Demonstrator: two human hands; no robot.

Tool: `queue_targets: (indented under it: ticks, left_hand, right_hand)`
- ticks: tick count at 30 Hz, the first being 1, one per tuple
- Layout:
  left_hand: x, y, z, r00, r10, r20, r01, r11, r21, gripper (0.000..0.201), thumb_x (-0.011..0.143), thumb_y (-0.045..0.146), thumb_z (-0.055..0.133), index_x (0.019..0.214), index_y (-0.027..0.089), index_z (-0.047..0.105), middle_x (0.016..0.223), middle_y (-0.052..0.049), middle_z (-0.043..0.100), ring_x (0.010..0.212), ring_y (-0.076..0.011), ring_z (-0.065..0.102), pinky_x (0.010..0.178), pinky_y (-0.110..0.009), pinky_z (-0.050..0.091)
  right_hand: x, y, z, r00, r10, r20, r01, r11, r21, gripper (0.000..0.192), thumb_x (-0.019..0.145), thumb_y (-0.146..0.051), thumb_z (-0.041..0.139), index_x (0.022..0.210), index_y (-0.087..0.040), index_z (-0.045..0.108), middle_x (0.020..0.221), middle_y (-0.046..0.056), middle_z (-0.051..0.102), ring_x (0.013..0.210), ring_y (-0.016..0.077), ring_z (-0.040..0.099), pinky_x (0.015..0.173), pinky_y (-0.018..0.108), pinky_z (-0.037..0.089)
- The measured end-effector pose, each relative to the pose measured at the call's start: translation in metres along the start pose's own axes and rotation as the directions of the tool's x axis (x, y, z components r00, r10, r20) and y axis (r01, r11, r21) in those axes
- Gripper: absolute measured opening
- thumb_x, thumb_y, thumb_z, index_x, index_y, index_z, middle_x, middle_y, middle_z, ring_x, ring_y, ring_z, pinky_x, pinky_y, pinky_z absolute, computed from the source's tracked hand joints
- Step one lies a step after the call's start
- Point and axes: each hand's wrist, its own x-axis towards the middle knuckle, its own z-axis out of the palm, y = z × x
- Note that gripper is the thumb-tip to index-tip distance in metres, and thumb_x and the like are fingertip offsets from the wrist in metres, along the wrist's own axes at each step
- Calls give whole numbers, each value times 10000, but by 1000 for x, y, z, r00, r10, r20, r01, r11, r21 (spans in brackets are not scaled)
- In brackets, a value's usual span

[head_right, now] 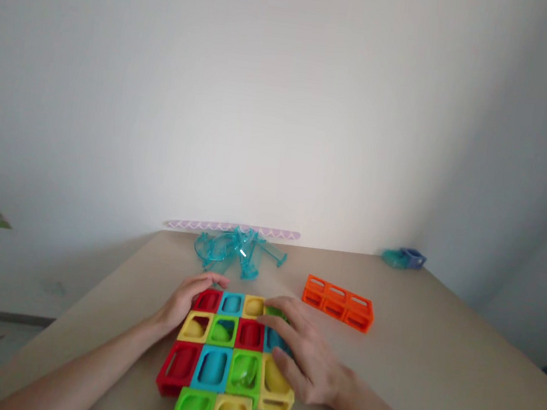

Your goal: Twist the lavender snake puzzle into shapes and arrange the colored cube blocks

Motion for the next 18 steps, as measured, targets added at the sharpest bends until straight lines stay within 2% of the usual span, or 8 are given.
queue_targets:
  ticks: [3,5,9,11,18]
  left_hand:
    - [0,2,-2,1000,15,20,-15,999,40,308,797,380,547,895,149,726,915,-72,705,762,-196,620,694,-283,457]
    - [-1,4,-4,997,38,74,-45,995,92,291,795,351,559,944,157,719,934,-66,695,750,-187,613,686,-278,452]
    - [-2,7,-10,955,167,244,-228,941,249,279,774,289,620,1014,184,716,1007,-70,670,909,-222,606,843,-312,440]
    - [-1,8,-10,939,197,282,-284,908,310,276,799,294,612,1033,190,715,1011,-77,663,969,-235,591,907,-330,416]
    - [4,5,-7,970,164,181,-226,886,405,221,856,298,551,955,179,709,959,-62,651,948,-213,589,891,-314,404]
  right_hand:
    - [0,5,4,998,52,-27,-51,999,14,453,883,-218,439,1335,-193,426,1334,160,436,1259,302,426,1029,496,402]
    - [-1,7,6,993,105,-55,-104,994,21,456,891,-236,445,1345,-194,417,1318,164,442,1234,303,444,1013,504,413]
    - [-2,9,10,981,179,-70,-176,983,44,450,926,-259,423,1371,-202,393,1333,161,427,1215,281,473,989,460,449]
    - [-2,8,12,981,186,-57,-182,981,67,436,948,-256,384,1382,-211,383,1342,149,423,1227,264,472,999,430,447]
    - [2,10,20,983,180,-45,-175,979,104,436,960,-284,325,1387,-205,364,1303,143,417,1202,261,473,1001,418,430]
